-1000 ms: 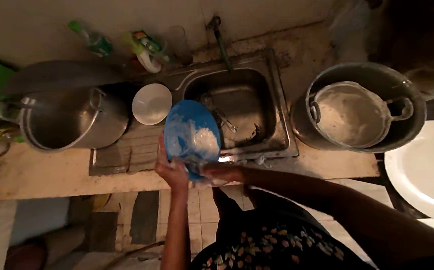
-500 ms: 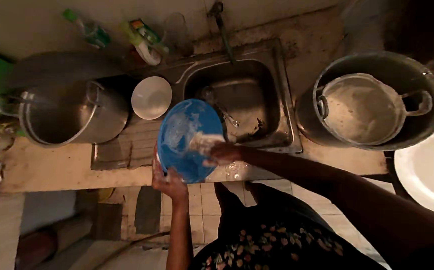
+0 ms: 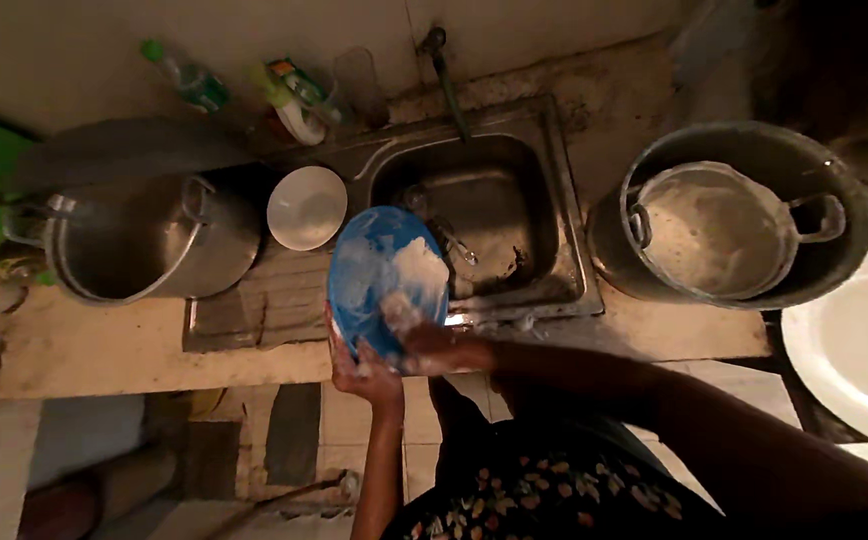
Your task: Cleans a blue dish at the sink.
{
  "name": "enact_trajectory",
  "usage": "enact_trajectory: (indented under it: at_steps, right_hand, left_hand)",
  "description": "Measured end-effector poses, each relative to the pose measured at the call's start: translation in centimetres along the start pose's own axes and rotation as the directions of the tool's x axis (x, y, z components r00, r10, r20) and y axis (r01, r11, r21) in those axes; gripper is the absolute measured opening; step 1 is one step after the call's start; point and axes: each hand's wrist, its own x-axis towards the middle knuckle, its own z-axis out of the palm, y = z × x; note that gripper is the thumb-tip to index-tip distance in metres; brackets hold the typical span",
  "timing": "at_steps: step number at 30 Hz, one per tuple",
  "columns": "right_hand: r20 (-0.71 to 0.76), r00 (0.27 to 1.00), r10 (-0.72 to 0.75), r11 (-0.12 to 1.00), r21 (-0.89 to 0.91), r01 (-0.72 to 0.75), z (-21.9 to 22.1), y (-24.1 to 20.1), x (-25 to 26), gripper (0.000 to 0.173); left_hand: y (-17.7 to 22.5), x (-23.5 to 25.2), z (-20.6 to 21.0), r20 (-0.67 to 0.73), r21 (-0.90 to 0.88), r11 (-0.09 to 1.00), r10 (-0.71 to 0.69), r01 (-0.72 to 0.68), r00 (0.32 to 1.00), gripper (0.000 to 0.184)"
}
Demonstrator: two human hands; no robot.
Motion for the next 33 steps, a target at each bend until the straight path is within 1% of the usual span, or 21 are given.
enact_trajectory:
  at_steps: [1,2,3,5,6,8,9,10,12,14,16,18,20,22,24,25,26,27,29,31,33]
  right_hand:
    - [0.007,1.000,-0.016,0.991,0.133,0.015,0.9,-1.3,-0.9,0.050]
    - [0.044,0.998,-0.048,0.989,0.141,0.041,0.7,-1.6,-1.6,0.048]
    - [0.091,0.992,-0.088,0.996,-0.005,0.089,-0.2,-0.6,-2.0,0.051]
    - [0.107,0.984,-0.144,0.914,-0.368,0.174,-1.7,3.8,-1.3,0.060]
    - [0.085,0.985,-0.151,0.860,-0.479,0.173,-2.6,5.2,-0.9,0.053]
    - [0.054,0.989,-0.135,0.819,-0.555,0.143,-3.2,4.5,-1.0,0.043]
    - [0.038,0.992,-0.118,0.853,-0.507,0.121,-2.8,2.4,-1.3,0.038]
    - [0.024,0.995,-0.096,0.902,-0.420,0.097,-2.3,-0.2,-1.6,0.034]
    - [0.002,0.997,-0.082,0.976,-0.205,0.081,-0.7,-4.2,-1.5,0.036]
    - [0.030,0.991,-0.131,0.990,-0.052,0.132,0.3,-3.6,-0.9,0.067]
    - [0.090,0.977,-0.194,0.969,-0.135,0.205,-1.3,0.5,-1.3,0.087]
    - [0.049,0.980,-0.193,0.896,-0.399,0.196,-4.3,5.1,-1.9,0.085]
    - [0.015,0.997,-0.082,0.901,-0.427,0.080,-5.5,5.8,-1.7,0.086]
    - [0.005,0.998,0.063,0.988,-0.141,-0.061,-2.7,2.4,-1.4,0.077]
    - [-0.056,0.994,0.096,0.971,0.226,-0.081,0.0,-1.4,-1.4,0.049]
    - [-0.049,0.995,0.085,0.954,0.293,-0.067,-0.2,-1.7,-1.4,0.047]
    - [-0.038,0.998,0.040,0.980,0.195,-0.032,-1.2,-0.6,-1.4,0.050]
    - [-0.026,0.999,-0.019,1.000,-0.019,0.019,-2.3,1.7,-1.2,0.059]
    - [-0.038,0.998,-0.047,0.931,-0.364,0.030,-5.2,6.3,-0.6,0.074]
    - [-0.096,0.995,-0.027,0.940,-0.340,-0.007,-4.7,7.0,-0.7,0.077]
    - [-0.132,0.990,0.044,0.999,-0.004,-0.045,-2.4,1.4,-1.3,0.059]
  left_hand:
    - [0.0,0.3,0.1,0.005,0.007,1.000,-0.007,0.007,1.000,0.037]
    - [0.2,1.0,0.1,0.026,0.011,1.000,-0.016,0.016,1.000,0.039]
    - [0.4,1.9,-0.3,0.070,0.019,0.999,-0.043,0.042,0.997,0.040]
    - [1.0,3.9,-1.4,0.212,0.030,0.995,-0.102,0.098,0.972,0.044]
    - [0.9,4.4,-2.0,0.311,0.046,0.994,-0.105,0.096,0.944,0.046]
    - [0.2,3.5,-2.9,0.498,0.101,0.987,-0.156,0.122,0.853,0.058]
    - [-0.4,2.2,-3.0,0.529,0.102,0.976,-0.216,0.191,0.821,0.065]
    - [-0.8,0.4,-2.6,0.504,0.076,0.957,-0.280,0.281,0.817,0.066]
    - [-0.6,-2.8,-0.9,0.301,-0.023,0.921,-0.365,0.389,0.881,0.052]
    - [-0.5,-2.5,-0.1,0.114,-0.066,0.919,-0.379,0.388,0.918,0.047]
    - [-1.5,-1.4,-0.6,0.077,-0.044,0.964,-0.259,0.263,0.963,0.047]
    - [-3.0,-0.9,-1.0,0.089,-0.068,0.990,-0.118,0.124,0.989,0.042]
    - [-2.4,-1.3,0.1,0.070,-0.061,0.989,-0.127,0.131,0.989,0.041]
    - [-1.0,-1.2,1.8,0.019,-0.044,0.988,-0.148,0.148,0.989,0.039]
    - [0.4,-0.4,3.0,0.000,-0.037,0.987,-0.154,0.154,0.988,0.038]
    - [0.8,0.3,3.0,0.015,-0.017,0.988,-0.151,0.151,0.988,0.040]
    - [1.1,1.0,2.6,0.045,-0.018,0.987,-0.157,0.158,0.987,0.041]
    - [1.1,1.4,2.1,0.063,-0.031,0.987,-0.156,0.158,0.986,0.042]
    - [0.7,1.7,1.7,0.083,-0.070,0.990,-0.120,0.126,0.989,0.042]
    - [0.6,0.7,2.8,0.071,-0.060,0.996,-0.061,0.066,0.996,0.041]
    - [1.0,0.4,4.0,0.029,-0.035,0.998,-0.055,0.056,0.998,0.039]
